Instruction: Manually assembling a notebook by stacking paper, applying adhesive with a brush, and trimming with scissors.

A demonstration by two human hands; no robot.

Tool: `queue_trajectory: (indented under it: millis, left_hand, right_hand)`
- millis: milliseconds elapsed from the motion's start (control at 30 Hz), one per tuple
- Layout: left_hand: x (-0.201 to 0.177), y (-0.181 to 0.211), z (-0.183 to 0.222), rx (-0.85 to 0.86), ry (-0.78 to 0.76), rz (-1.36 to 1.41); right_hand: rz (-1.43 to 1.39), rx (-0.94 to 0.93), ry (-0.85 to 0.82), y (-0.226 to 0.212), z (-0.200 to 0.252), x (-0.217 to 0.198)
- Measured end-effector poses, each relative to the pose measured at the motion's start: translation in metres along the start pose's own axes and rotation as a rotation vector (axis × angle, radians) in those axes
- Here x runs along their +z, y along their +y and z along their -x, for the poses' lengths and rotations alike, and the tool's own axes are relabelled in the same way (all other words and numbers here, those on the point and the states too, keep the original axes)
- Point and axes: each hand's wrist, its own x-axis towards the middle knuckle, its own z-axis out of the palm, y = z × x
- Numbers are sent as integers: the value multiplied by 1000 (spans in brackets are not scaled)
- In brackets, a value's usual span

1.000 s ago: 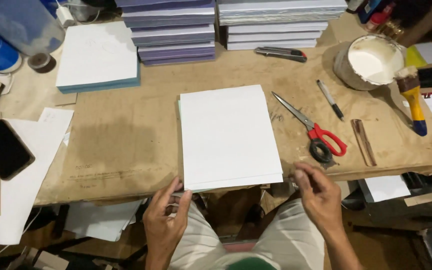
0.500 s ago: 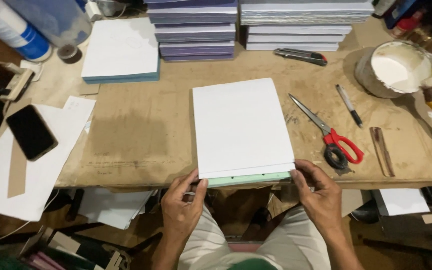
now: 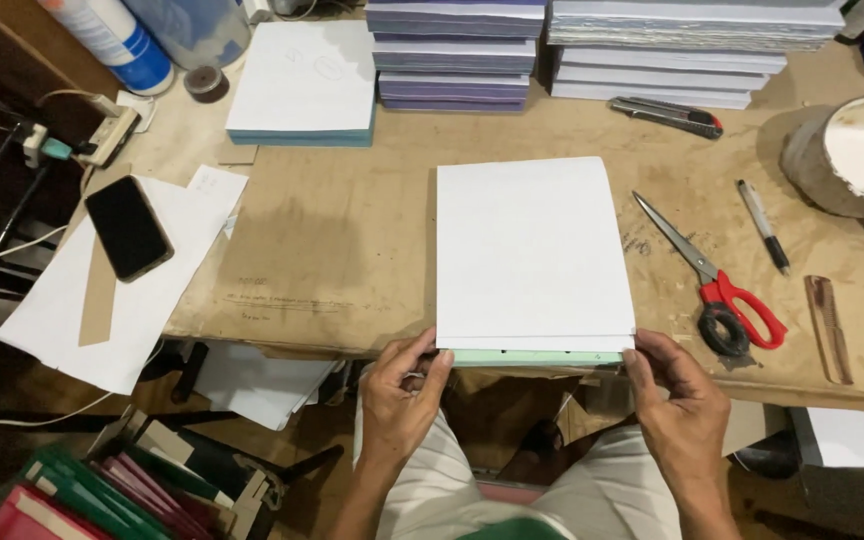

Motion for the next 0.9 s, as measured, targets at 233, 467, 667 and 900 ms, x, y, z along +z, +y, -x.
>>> queue_trajectory:
  millis: [233,467,667,900]
  left_hand:
    - [2,3,4,-28,22,18]
    - [12,-4,16,-130,83,-24]
    - [15,-15,15,-54,101,-30]
    - [7,-30,19,114,78,-31]
  right_hand:
    - [-25,-173,74,30,1,-5]
    - [-76,-177,79,46,5,-2]
    - [-74,-164,114,51,8,0]
    - [-134,-126,135,54,22,-7]
